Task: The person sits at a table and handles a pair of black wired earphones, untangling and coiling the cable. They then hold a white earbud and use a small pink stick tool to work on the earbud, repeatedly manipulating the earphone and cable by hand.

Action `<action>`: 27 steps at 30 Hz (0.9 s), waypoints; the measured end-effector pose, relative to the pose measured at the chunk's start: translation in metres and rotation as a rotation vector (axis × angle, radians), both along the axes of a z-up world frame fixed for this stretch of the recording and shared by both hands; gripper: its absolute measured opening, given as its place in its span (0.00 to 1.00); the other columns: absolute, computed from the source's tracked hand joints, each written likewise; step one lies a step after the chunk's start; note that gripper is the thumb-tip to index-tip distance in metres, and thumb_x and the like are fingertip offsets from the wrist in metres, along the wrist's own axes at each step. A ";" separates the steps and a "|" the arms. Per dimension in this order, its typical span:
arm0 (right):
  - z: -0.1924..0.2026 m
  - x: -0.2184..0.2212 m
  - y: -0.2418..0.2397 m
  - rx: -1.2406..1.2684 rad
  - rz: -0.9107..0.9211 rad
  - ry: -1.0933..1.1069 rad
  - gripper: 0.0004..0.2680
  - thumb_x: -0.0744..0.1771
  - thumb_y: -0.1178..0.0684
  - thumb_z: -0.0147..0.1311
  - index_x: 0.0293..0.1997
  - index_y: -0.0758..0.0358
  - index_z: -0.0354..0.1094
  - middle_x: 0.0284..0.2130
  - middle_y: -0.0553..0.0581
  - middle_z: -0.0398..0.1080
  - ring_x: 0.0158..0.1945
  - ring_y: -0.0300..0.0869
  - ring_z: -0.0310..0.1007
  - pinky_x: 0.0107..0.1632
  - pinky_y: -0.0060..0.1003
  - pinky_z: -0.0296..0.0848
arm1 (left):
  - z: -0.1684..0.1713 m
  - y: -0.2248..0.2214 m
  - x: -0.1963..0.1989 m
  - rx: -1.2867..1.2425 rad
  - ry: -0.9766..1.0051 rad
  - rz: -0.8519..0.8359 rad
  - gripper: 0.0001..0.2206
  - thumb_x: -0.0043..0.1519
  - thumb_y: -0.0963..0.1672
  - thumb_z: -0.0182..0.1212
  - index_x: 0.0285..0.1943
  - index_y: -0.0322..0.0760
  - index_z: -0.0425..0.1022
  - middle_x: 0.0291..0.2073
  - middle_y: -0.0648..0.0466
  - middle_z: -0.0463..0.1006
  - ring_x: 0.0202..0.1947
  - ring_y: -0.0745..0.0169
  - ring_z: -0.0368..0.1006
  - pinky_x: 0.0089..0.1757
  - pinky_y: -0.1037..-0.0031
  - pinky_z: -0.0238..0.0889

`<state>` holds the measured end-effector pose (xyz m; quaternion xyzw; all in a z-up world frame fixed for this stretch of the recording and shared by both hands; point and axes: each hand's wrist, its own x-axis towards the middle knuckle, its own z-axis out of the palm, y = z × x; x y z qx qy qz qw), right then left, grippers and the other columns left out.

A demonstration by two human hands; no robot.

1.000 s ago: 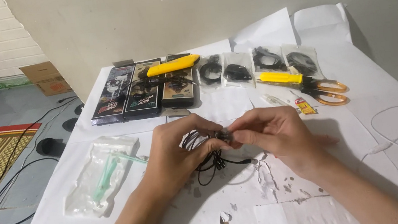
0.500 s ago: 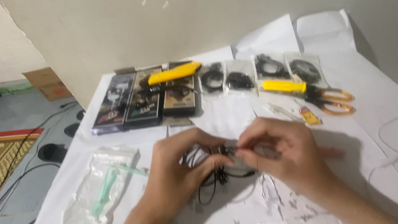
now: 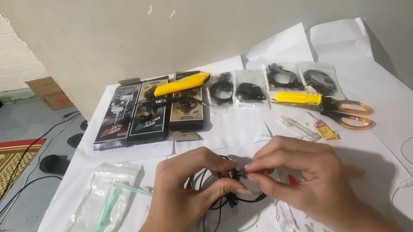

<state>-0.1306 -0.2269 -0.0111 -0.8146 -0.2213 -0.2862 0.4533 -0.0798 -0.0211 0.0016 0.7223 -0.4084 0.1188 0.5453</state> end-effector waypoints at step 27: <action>0.000 0.000 -0.001 0.043 0.213 0.177 0.06 0.59 0.61 0.66 0.31 0.57 0.72 0.27 0.50 0.76 0.31 0.36 0.73 0.35 0.33 0.71 | 0.001 0.001 -0.010 0.051 -0.070 -0.055 0.10 0.50 0.46 0.73 0.32 0.38 0.78 0.27 0.55 0.85 0.25 0.67 0.80 0.28 0.79 0.74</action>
